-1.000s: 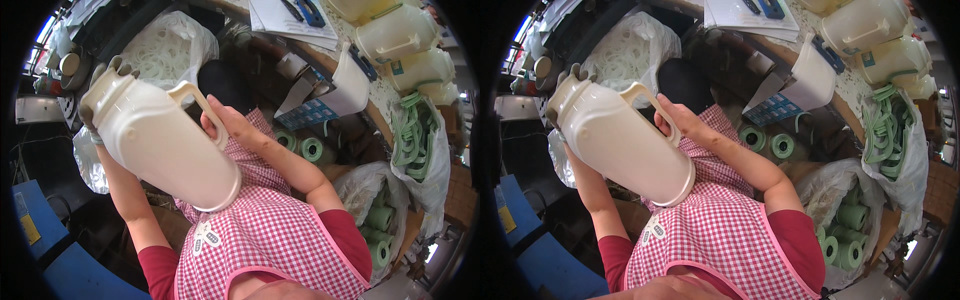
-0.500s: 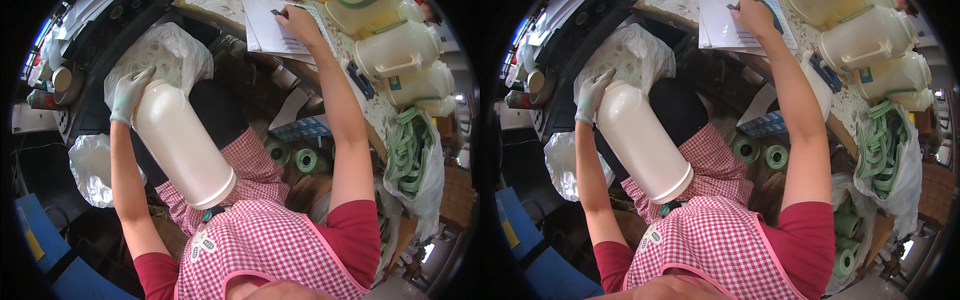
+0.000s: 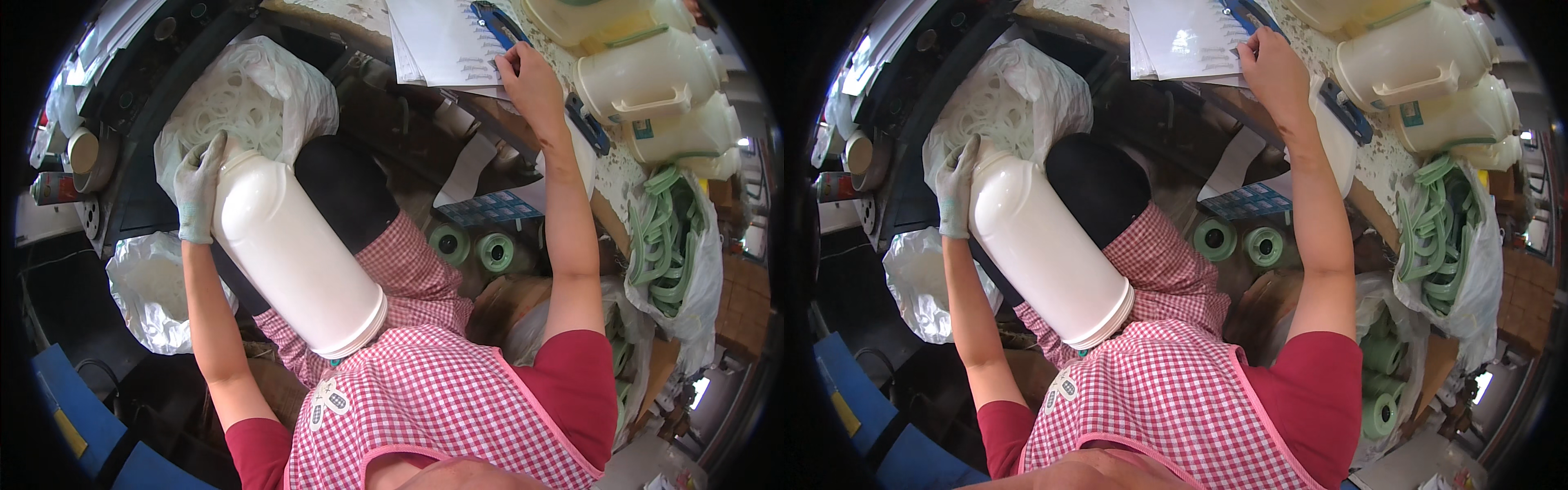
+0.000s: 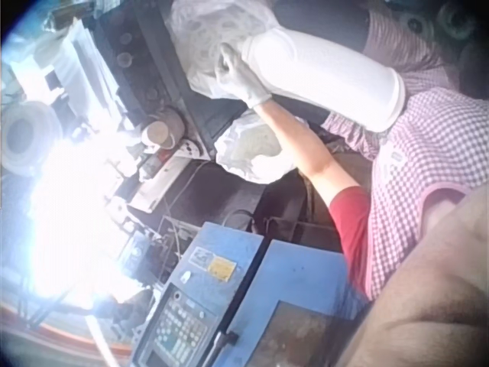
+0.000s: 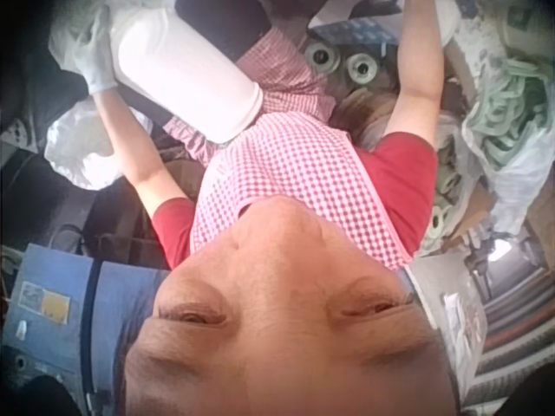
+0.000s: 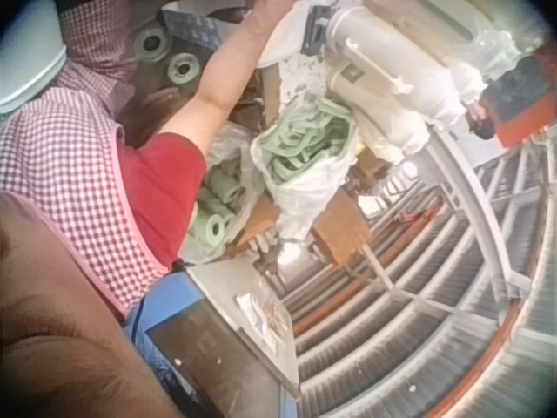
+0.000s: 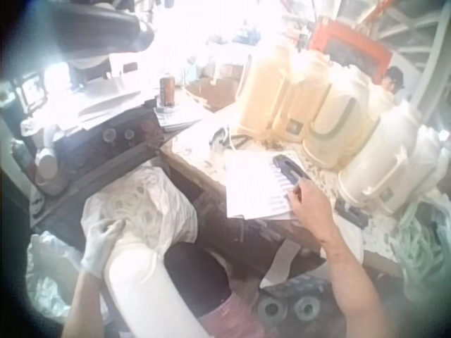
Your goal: The person repeatedly assembles white plastic containers by inserting a handle, applying a label, and placing a lid on top. The person handles the containers one at a time and stacks the finished units on a nearby table.
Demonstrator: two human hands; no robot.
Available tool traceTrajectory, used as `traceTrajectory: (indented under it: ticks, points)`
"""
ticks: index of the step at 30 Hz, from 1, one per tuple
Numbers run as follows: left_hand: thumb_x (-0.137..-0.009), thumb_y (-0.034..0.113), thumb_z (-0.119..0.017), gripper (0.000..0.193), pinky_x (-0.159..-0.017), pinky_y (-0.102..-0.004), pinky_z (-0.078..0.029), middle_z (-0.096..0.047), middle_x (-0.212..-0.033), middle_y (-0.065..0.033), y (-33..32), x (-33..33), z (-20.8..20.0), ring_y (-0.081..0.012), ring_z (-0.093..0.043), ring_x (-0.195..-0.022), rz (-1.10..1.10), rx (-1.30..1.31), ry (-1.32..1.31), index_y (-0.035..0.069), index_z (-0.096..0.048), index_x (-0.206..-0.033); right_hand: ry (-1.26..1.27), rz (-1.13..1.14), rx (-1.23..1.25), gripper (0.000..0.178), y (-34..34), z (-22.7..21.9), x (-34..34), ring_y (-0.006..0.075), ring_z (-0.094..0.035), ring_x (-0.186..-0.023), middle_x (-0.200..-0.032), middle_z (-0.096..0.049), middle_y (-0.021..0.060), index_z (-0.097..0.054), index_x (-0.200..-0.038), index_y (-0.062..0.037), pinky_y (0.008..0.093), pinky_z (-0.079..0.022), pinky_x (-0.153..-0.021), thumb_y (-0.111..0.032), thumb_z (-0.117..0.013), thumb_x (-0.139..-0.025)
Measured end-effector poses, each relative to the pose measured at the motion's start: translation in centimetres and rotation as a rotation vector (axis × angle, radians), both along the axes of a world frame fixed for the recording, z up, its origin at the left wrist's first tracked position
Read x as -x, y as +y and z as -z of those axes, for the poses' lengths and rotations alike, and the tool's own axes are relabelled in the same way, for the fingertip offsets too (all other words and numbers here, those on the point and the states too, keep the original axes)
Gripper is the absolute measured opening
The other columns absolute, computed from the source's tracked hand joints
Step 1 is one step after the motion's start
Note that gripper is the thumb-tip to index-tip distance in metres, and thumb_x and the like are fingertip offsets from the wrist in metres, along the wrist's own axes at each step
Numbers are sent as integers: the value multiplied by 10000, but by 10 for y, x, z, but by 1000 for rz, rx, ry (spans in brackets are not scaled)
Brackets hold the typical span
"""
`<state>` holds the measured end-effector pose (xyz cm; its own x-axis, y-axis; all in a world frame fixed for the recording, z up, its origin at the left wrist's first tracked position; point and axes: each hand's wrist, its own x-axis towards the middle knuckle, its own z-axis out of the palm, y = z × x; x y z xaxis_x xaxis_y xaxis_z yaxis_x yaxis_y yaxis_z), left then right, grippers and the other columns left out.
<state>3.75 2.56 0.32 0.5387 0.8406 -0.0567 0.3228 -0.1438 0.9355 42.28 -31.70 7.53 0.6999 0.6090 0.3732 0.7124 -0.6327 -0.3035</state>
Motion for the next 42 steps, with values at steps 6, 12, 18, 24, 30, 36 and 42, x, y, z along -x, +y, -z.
traceTrajectory:
  ticks: [6, 12, 18, 24, 30, 36, 42]
  points:
    - [-1018, 335, -717, 387, -798, -274, -504, -752, -946, -59, 0, -5, -6, -116, -638, -865, -12, -161, 38, -33, -773, -1125, 48, -66, -17, 293, 1, 7, -16, 363, -686, -877, -942, -708, 141, -659, -943, -52, 448, -535, -765, -342, -699, -957]
    - [-1010, 127, -664, 285, -1016, -333, -504, -715, -1267, -145, -49, 34, -32, -217, -668, -1155, -17, -469, -90, -10, -693, -1258, 111, -69, -117, 358, 25, -31, 59, 212, -608, -698, -763, -624, 56, -634, -889, -42, 376, -495, -669, -347, -820, -899]
    - [-964, 113, -613, 506, -1243, -422, -326, -478, -1589, -174, -111, 83, -35, -287, -433, -1493, 116, -101, -274, -10, -576, -1454, 1442, -391, -325, 273, 72, 5, 223, 3, -479, -538, -729, -574, -71, -593, -877, -98, 181, -367, -446, -239, -816, -950]
    - [-968, 104, -566, 513, -1237, -419, -322, -466, -1595, -195, -113, 86, -31, -315, -429, -1498, 112, -172, -261, -20, -553, -1465, 1478, -568, -297, 314, 98, 26, 273, -4, -484, -625, -762, -553, -73, -569, -870, -70, 170, -387, -546, -224, -837, -930]
    - [-877, 106, -665, 603, -1230, -441, -343, -470, -1575, -201, -112, 85, -20, -347, -439, -1481, 121, -212, -294, -19, -550, -1455, 1361, -561, -225, 331, 104, 13, 271, 7, -475, -718, -777, -534, -75, -565, -852, -63, 188, -412, -640, -226, -846, -916]
    - [-775, 139, -806, 752, -1204, -454, -381, -451, -1571, -200, -120, 76, -21, -368, -449, -1459, 49, -310, -203, 0, -526, -1459, 1202, -594, -204, 364, 105, 23, 272, 43, -477, -702, -770, -534, -45, -564, -849, -49, 222, -417, -626, -257, -860, -890]
    - [-822, 138, -803, 774, -1242, -441, -332, -414, -1607, -194, -110, 85, -21, -339, -404, -1501, 166, -216, -264, 4, -488, -1516, 546, -381, 14, 508, 116, 13, 264, 177, -538, -720, -800, -580, 69, -587, -878, -13, 303, -473, -673, -405, -903, -804]
